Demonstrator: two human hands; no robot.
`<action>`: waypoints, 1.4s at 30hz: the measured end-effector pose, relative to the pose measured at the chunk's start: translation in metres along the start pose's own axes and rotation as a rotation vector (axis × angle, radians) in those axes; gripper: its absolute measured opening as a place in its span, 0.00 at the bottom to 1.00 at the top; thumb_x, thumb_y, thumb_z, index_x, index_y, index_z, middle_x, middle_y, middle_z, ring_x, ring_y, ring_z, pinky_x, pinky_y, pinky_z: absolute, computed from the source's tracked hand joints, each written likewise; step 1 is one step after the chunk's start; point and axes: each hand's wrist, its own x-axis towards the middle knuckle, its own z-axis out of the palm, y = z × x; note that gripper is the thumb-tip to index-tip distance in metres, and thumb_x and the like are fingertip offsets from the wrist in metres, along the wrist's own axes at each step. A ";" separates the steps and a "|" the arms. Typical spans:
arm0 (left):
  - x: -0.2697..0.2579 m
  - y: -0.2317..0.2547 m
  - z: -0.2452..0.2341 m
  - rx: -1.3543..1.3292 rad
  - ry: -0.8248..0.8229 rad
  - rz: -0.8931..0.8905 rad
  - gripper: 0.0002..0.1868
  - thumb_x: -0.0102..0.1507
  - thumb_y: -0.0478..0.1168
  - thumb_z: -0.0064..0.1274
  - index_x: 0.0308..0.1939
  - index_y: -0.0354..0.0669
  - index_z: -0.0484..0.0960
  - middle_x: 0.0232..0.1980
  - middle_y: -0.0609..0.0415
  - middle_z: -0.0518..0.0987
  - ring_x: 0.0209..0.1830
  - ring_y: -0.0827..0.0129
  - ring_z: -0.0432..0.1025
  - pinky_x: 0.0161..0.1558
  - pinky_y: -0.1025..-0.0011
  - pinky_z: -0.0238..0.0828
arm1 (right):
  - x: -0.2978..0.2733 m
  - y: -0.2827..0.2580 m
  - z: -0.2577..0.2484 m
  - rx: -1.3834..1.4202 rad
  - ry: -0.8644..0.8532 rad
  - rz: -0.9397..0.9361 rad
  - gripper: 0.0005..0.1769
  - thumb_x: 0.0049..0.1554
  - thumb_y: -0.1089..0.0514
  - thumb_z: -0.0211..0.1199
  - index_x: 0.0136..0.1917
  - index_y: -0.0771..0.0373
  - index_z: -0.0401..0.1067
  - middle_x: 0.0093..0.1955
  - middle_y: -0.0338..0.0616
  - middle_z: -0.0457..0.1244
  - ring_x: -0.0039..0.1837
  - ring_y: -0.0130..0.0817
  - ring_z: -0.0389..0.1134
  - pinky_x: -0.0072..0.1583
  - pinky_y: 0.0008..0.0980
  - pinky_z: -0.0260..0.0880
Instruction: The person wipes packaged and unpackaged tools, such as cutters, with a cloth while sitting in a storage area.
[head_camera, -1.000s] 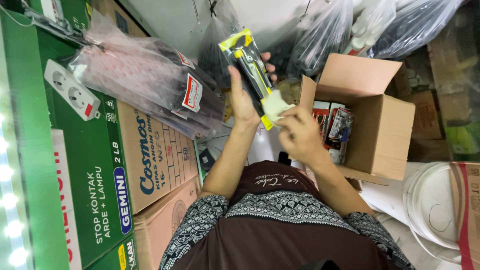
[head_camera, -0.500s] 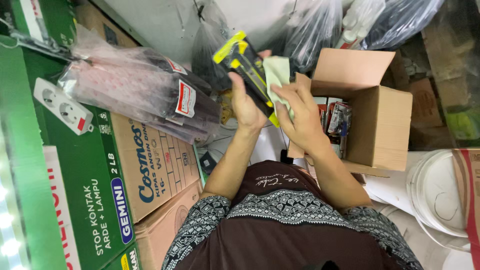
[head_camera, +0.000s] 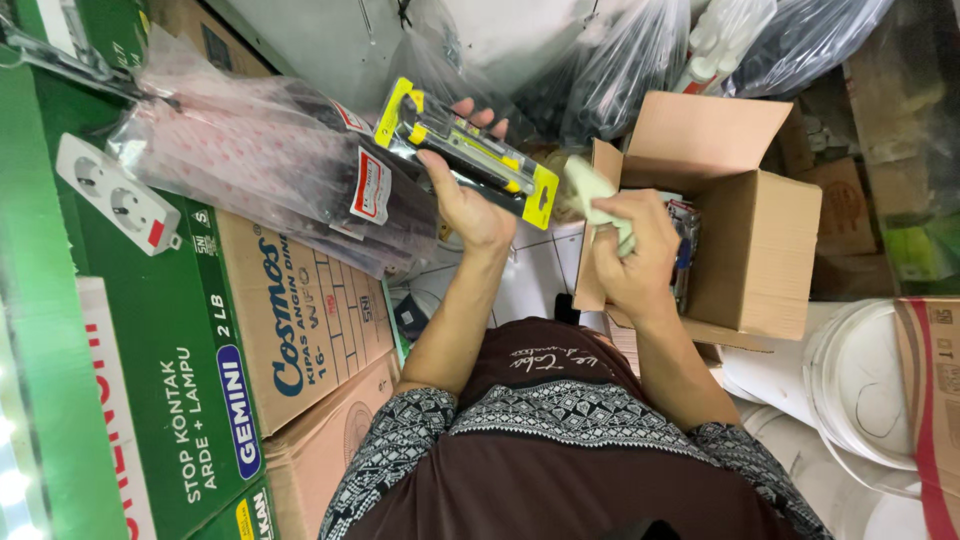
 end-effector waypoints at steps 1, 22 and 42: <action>-0.002 -0.001 0.003 0.001 0.003 -0.005 0.34 0.78 0.62 0.31 0.74 0.37 0.63 0.69 0.43 0.69 0.64 0.56 0.69 0.69 0.53 0.67 | 0.001 -0.006 -0.004 0.008 0.013 -0.047 0.19 0.53 0.73 0.60 0.58 0.64 0.73 0.55 0.53 0.64 0.54 0.48 0.69 0.57 0.41 0.71; -0.023 0.003 0.040 -0.114 -0.140 -0.078 0.41 0.73 0.68 0.32 0.78 0.40 0.59 0.75 0.36 0.64 0.76 0.49 0.63 0.81 0.49 0.54 | -0.028 0.053 0.045 0.923 0.081 0.534 0.16 0.70 0.54 0.55 0.64 0.67 0.68 0.56 0.39 0.66 0.54 0.22 0.66 0.57 0.26 0.68; -0.024 0.014 -0.015 -0.207 -0.283 -0.731 0.35 0.77 0.62 0.27 0.74 0.36 0.66 0.72 0.37 0.72 0.71 0.45 0.69 0.67 0.42 0.71 | 0.031 0.040 -0.030 0.354 0.336 0.190 0.21 0.76 0.59 0.52 0.78 0.71 0.63 0.76 0.54 0.63 0.74 0.35 0.65 0.76 0.34 0.64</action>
